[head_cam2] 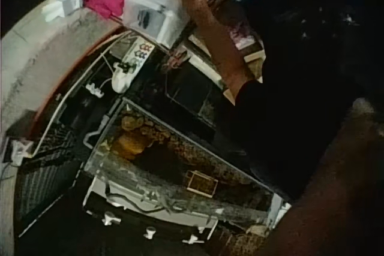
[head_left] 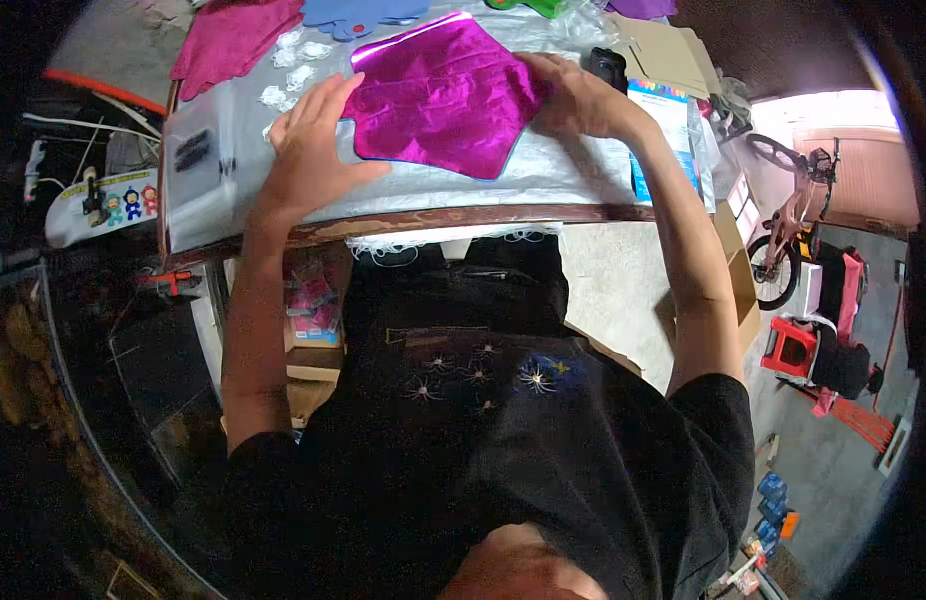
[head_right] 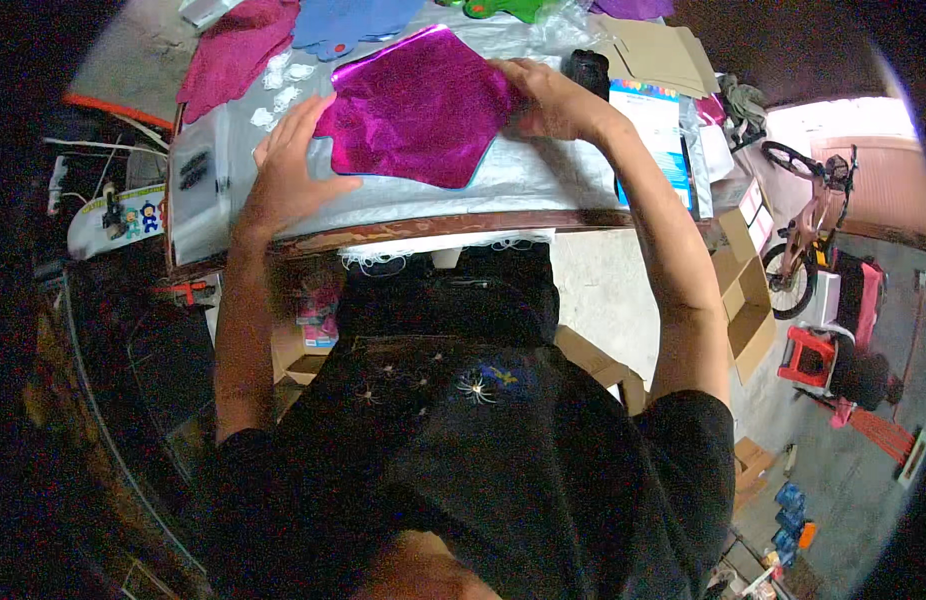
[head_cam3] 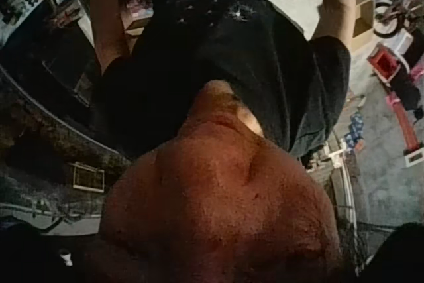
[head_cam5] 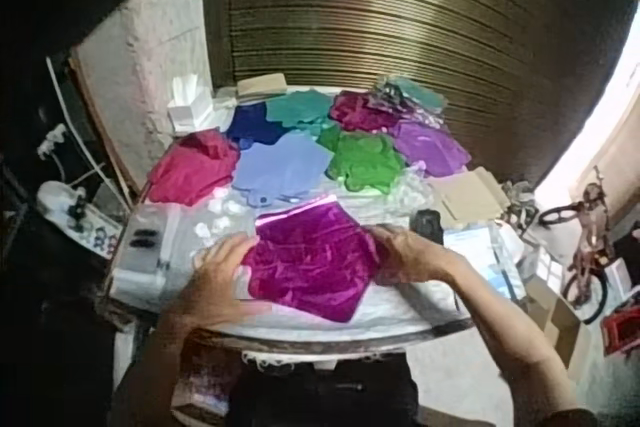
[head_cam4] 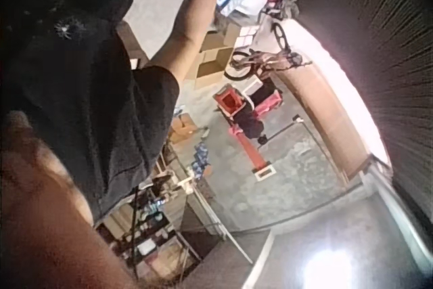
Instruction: Folding a pink garment and placing it into a plastic package with a cardboard insert and a label.
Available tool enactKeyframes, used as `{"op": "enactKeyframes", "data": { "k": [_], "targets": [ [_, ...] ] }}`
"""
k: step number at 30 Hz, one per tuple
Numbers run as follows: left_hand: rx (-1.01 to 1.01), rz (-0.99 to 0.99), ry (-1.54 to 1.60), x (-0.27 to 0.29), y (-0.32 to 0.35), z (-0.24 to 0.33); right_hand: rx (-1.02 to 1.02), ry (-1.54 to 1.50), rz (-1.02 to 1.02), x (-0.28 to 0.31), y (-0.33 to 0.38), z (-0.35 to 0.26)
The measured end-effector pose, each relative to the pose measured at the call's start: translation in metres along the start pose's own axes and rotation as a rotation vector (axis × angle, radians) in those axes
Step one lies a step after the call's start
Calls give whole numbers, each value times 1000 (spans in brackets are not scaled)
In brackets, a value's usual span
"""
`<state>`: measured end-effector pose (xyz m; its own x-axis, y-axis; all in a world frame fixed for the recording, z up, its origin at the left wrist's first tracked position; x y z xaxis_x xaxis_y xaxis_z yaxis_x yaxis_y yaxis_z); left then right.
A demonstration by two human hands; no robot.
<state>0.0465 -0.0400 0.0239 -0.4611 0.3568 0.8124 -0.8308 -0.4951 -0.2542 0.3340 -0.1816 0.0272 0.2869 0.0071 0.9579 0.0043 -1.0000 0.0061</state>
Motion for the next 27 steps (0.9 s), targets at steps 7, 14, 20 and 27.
{"op": "enactKeyframes", "data": {
  "k": [7,14,20,27],
  "targets": [
    [-16,-98,-52,-14,-15,-12,-27,50,81,-4,11,10],
    [-11,-140,-19,-14,-15,-10,-43,-11,53,-3,9,10],
    [-15,-133,-65,-15,-14,-13,-76,8,68,0,9,7],
    [-65,-37,-124,-3,-2,2,86,105,196,5,22,-4]
  ]
}}
Point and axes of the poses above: each hand's wrist, its own y-axis away from the middle knuckle, its own x-axis out of the back of the hand, z = x × y, the point moved 6 cm from there along -y, towards the middle knuckle, and after that the axes turned 9 degrees about y, right-handed, at the moved point
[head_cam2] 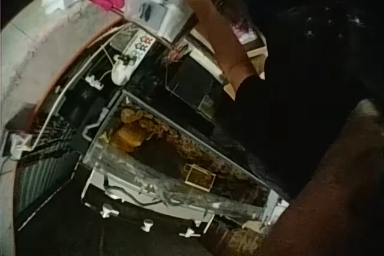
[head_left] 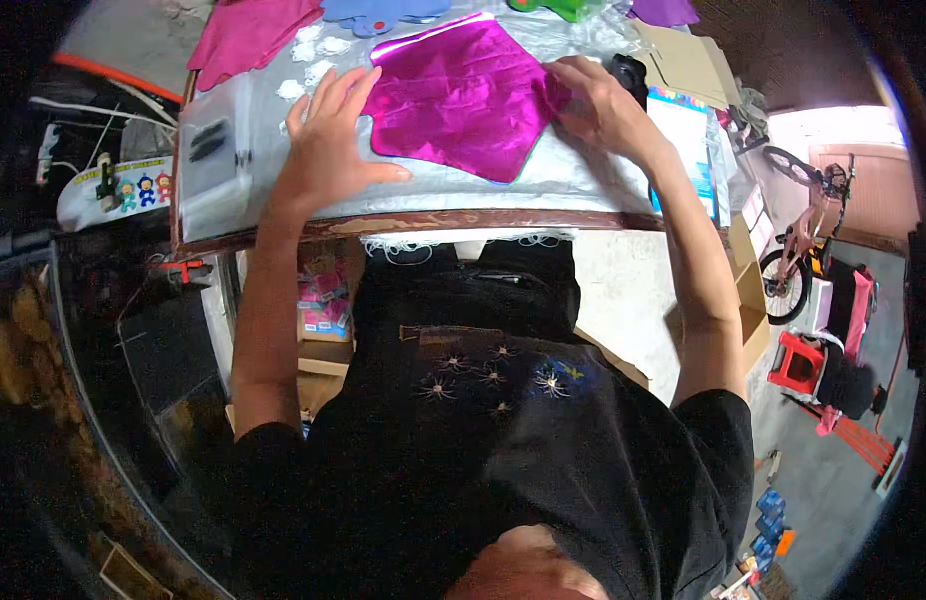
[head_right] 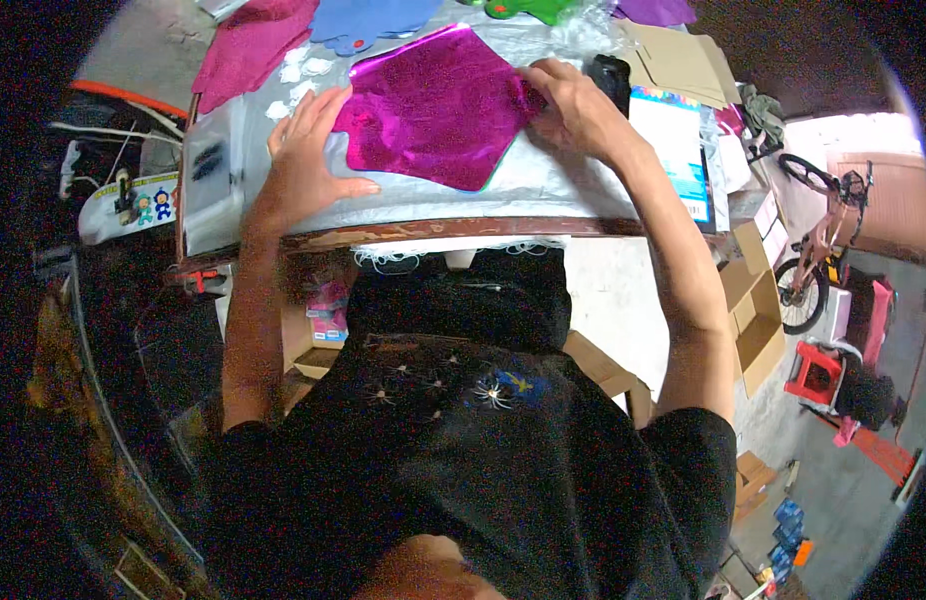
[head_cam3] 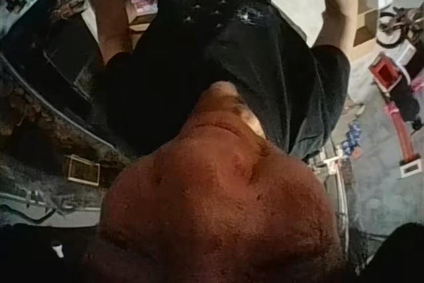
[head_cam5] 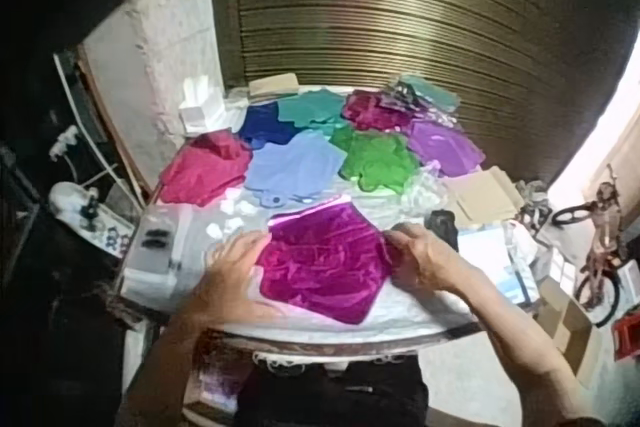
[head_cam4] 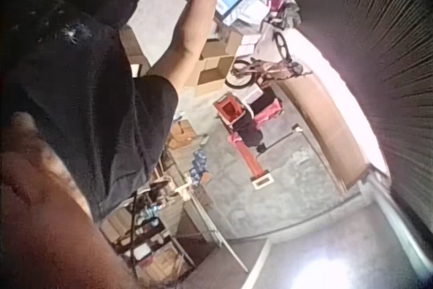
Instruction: Folding a pink garment and placing it into a plastic package with a cardboard insert and a label.
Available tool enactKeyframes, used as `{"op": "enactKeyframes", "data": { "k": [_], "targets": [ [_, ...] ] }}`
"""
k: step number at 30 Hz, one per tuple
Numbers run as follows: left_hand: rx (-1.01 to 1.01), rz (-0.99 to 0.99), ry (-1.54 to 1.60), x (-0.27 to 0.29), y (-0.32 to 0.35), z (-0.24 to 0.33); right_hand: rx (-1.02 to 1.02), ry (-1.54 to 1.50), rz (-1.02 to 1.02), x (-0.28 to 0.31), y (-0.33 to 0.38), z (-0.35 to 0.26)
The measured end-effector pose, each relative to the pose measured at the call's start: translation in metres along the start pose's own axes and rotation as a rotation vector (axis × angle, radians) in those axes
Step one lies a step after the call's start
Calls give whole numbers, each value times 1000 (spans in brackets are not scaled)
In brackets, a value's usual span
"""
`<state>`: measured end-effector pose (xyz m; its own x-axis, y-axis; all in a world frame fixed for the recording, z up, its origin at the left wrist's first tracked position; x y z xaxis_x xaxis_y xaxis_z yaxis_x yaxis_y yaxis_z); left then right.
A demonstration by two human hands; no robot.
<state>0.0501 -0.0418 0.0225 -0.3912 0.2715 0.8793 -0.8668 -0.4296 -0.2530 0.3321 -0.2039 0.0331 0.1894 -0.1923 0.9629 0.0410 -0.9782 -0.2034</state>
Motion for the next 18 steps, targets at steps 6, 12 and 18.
{"op": "enactKeyframes", "data": {
  "k": [6,12,18],
  "targets": [
    [93,154,165,-3,27,-2,183,311,-27,1,8,-40],
    [54,246,164,-12,29,4,310,377,-18,-4,5,-55],
    [137,187,95,-18,27,4,339,366,23,-7,7,-55]
  ]
}}
Point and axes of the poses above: each hand's wrist, its own y-axis away from the middle knuckle, its own x-axis out of the back of the hand, z = x × y, the point moved 6 cm from there along -y, towards the middle knuckle, and after that the axes turned 9 degrees about y, right-handed, at the moved point
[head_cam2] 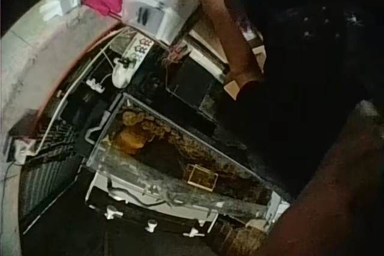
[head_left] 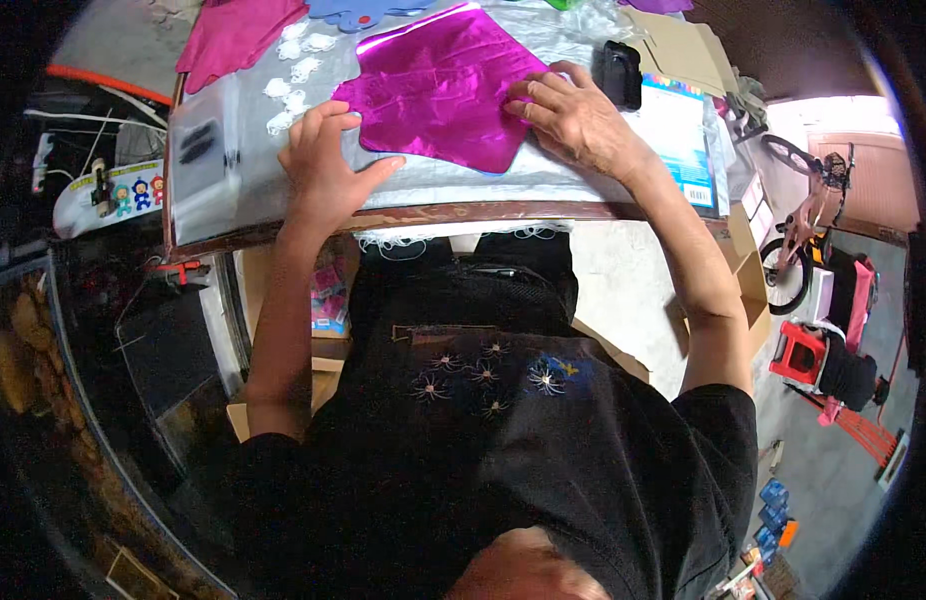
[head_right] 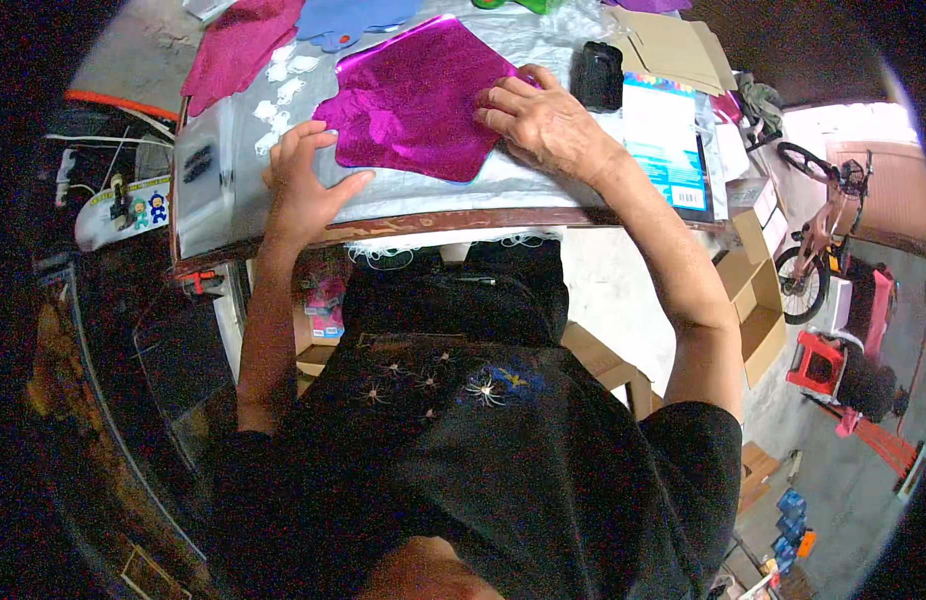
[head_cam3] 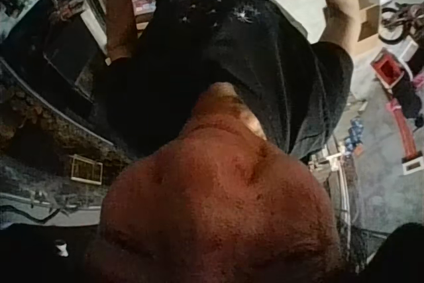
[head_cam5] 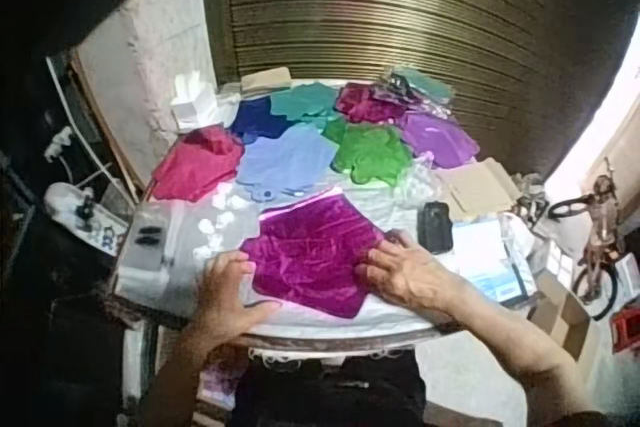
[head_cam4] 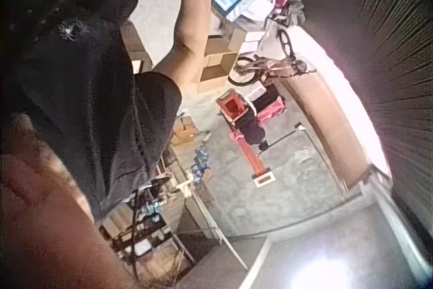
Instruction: Folding a pink garment and placing it into a plastic package with a cardboard insert and a label.
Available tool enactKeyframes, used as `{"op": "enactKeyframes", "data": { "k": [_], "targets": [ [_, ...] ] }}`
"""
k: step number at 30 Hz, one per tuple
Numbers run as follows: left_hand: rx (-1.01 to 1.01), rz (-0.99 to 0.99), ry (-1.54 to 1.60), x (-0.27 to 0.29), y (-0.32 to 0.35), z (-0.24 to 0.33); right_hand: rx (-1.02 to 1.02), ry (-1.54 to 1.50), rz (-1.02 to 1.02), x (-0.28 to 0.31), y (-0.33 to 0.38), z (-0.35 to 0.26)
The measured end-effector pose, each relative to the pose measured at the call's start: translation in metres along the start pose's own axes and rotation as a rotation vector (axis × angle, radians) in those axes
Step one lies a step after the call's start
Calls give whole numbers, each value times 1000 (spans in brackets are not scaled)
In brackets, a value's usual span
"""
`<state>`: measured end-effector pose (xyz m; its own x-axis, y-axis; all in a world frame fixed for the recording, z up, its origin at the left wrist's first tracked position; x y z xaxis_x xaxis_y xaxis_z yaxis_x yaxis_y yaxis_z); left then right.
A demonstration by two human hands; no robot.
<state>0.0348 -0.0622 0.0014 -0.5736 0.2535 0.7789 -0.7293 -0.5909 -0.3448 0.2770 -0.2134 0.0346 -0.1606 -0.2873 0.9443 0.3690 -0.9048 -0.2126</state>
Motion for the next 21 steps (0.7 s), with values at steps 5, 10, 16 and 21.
{"op": "enactKeyframes", "data": {
  "k": [5,10,16,21],
  "targets": [
    [43,-6,-3,1,-1,0,-5,-10,-21,-2,1,-3],
    [6,20,48,1,2,-3,-44,-75,-50,-3,3,-4],
    [29,38,34,6,1,8,-212,-301,-82,-1,1,11],
    [-87,54,137,13,-3,23,-697,-390,0,-22,-17,60]
  ]
}}
Point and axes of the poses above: each hand's wrist, its own y-axis away from the middle knuckle, its own x-axis out of the back of the hand, z = x × y, the point moved 6 cm from there along -y, towards the middle knuckle, and after that the axes turned 9 degrees about y, right-handed, at the moved point
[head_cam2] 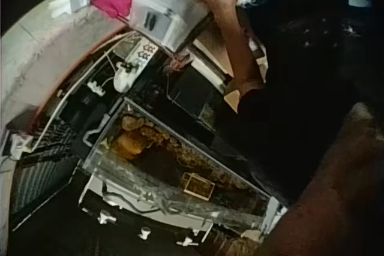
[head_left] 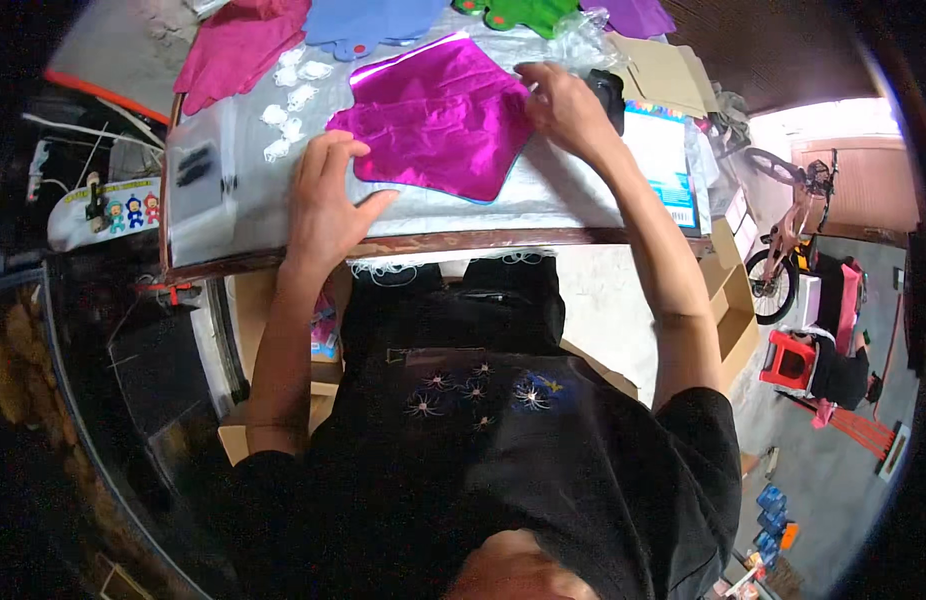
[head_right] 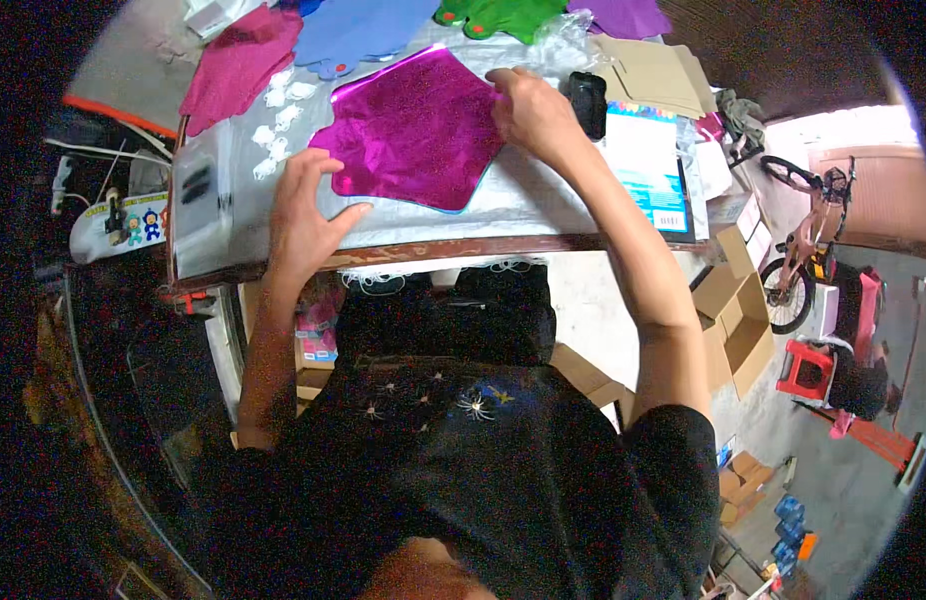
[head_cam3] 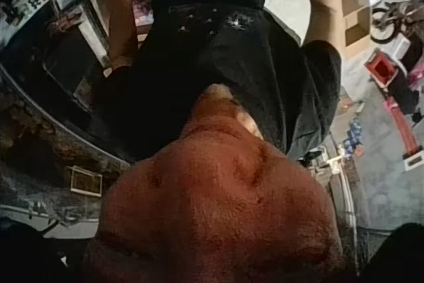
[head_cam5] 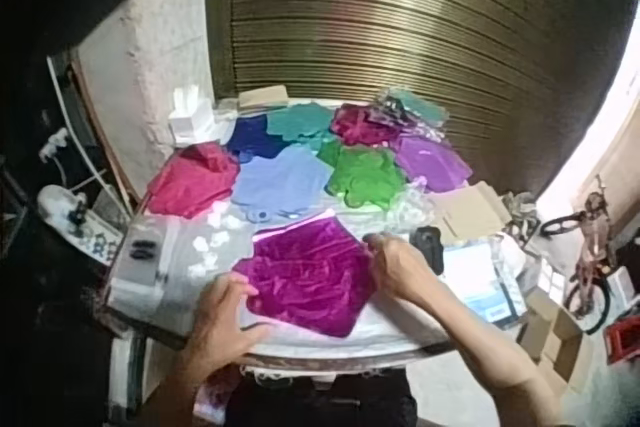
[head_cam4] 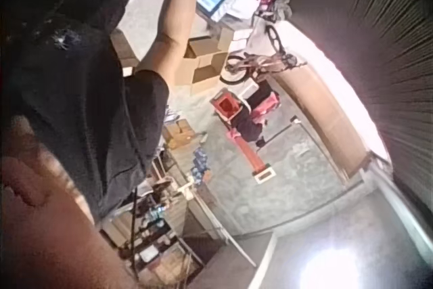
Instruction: Folding a pink garment and placing it into a plastic package with a cardboard insert and a label.
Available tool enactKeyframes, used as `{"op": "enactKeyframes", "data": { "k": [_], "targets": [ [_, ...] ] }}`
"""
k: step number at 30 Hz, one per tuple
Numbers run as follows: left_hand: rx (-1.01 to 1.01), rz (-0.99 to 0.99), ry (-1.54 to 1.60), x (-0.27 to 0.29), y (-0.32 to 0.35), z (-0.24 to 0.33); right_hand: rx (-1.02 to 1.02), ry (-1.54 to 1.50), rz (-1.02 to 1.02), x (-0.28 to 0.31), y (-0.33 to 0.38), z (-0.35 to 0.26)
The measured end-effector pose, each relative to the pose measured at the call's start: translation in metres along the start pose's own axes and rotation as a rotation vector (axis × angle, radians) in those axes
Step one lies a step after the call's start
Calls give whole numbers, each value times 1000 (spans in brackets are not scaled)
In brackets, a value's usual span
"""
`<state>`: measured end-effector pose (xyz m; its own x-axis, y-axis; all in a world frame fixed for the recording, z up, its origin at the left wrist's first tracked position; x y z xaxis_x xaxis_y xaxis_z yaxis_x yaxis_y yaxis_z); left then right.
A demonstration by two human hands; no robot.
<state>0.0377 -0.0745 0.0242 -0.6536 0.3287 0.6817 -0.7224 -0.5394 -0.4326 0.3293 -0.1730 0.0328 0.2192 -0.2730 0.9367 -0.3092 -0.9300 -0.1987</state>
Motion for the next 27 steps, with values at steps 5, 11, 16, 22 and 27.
{"op": "enactKeyframes", "data": {
  "k": [5,11,16,22,27],
  "targets": [
    [30,-41,58,-6,-2,4,-79,128,9,-27,-24,16],
    [-5,-8,85,-8,-3,3,-59,48,53,-29,-24,21],
    [-26,10,101,-7,-2,0,-27,50,72,-29,-23,19],
    [35,-29,130,-7,-1,-2,-8,-64,32,-20,-16,16],
    [20,-16,116,-7,-1,-5,1,-17,40,-16,-7,16]
  ]
}}
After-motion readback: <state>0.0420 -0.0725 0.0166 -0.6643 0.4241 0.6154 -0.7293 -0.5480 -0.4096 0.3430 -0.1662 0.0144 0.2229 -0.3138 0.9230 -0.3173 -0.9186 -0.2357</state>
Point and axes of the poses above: each hand's wrist, its own y-axis away from the middle knuckle, its own x-axis out of the back of the hand, z = x × y, the point moved 6 cm from there along -y, towards the middle knuckle, and after that the axes turned 9 degrees about y, right-handed, at the moved point
